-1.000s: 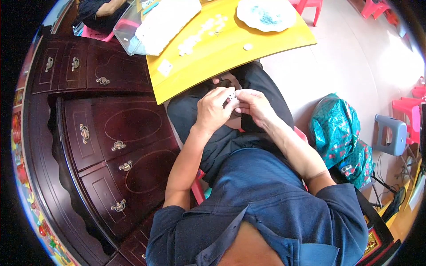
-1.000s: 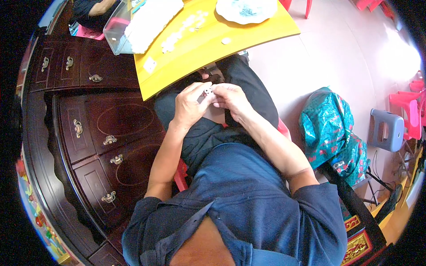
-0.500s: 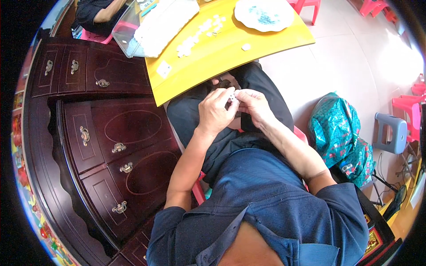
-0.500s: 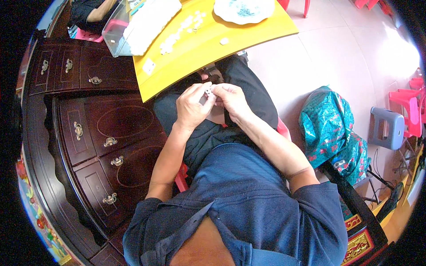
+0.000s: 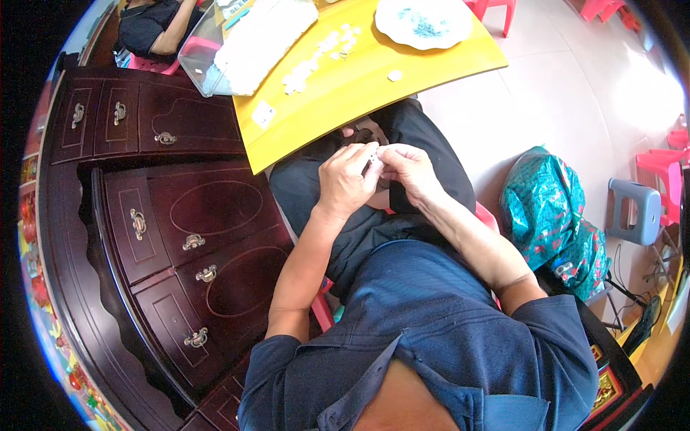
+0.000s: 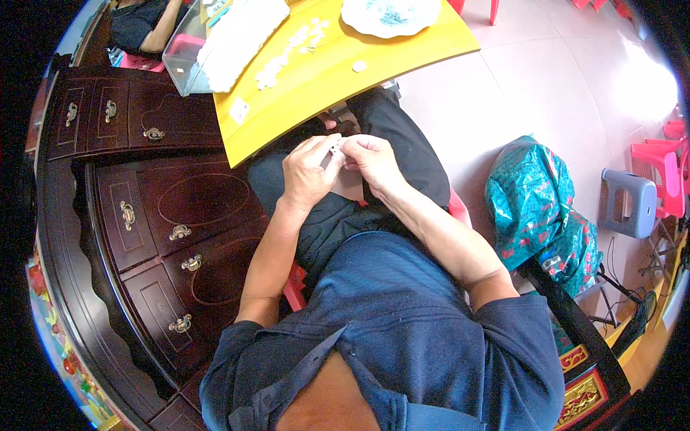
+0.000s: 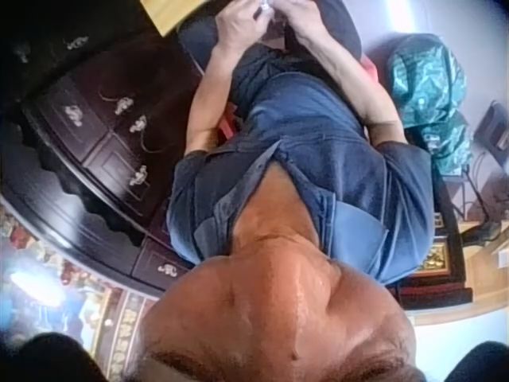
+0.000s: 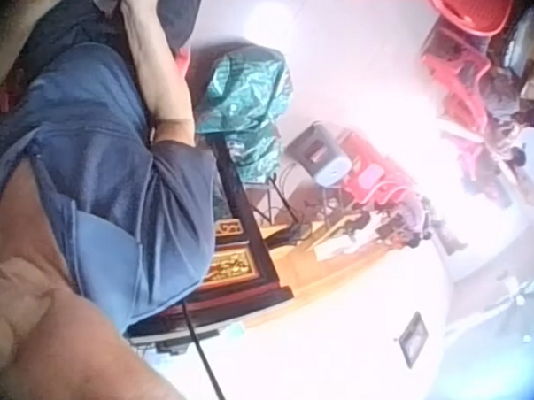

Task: Assembling small white plastic components by hand at a table in a workshop setting.

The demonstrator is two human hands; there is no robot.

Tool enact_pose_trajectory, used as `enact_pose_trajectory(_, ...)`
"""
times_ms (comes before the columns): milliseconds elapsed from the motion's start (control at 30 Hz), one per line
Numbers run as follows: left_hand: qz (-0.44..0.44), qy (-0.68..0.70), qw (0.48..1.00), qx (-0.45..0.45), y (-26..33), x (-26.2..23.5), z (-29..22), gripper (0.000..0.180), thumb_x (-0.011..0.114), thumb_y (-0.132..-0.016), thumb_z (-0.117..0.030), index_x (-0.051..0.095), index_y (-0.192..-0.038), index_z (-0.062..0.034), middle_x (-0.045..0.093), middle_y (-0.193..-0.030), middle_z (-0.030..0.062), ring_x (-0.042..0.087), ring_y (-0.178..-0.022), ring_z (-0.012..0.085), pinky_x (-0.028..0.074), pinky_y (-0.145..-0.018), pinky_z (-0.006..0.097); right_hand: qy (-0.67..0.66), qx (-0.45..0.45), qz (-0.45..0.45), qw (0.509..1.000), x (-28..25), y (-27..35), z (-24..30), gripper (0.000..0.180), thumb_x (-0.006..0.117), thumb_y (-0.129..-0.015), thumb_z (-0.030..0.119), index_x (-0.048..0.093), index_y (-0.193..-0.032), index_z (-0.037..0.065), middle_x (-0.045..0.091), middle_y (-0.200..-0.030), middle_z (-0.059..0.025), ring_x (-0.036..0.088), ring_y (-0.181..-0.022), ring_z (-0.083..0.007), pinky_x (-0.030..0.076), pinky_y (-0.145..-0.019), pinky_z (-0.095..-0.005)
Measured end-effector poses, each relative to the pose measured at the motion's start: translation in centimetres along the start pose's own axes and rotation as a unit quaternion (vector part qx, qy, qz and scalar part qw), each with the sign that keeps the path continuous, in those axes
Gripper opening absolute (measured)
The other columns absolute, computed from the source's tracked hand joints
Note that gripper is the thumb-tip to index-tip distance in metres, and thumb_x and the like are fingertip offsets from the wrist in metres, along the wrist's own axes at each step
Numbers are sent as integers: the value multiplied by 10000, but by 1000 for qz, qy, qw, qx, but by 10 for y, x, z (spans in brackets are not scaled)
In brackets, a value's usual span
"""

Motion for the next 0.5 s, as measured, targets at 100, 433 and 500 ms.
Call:
enact_pose_trajectory(100,3,10,1000,-4,0,0,0,270,729,-781,-114,699,-1035,-28,707,-942,115,693,-836,303,564,-743,390,0,-1,-2,1000,0,0,-1,138,649,-946,161,737,-932,56,707,-821,-8,626,-713,-78,489,-660,-222)
enact_pose_trajectory(433,23,26,999,-21,1,3,6,201,723,-830,-112,724,-1017,-39,730,-968,122,713,-875,304,569,-789,375,7,-6,-8,1000,-2,1,-2,137,653,-941,158,738,-923,52,697,-812,-5,612,-709,-72,486,-660,-215)
enact_pose_trajectory(500,29,28,999,-23,2,5,7,188,719,-838,-112,727,-1013,-43,732,-963,120,714,-871,303,570,-784,373,10,-10,-6,1000,-2,0,-2,136,653,-938,157,738,-919,52,695,-814,-2,609,-711,-72,485,-662,-215)
Point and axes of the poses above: each hand's wrist, its own y-axis away from the middle knuckle, its own x-axis out of the palm, z = x × y, the point moved 6 cm from there along -y, towards the middle knuckle
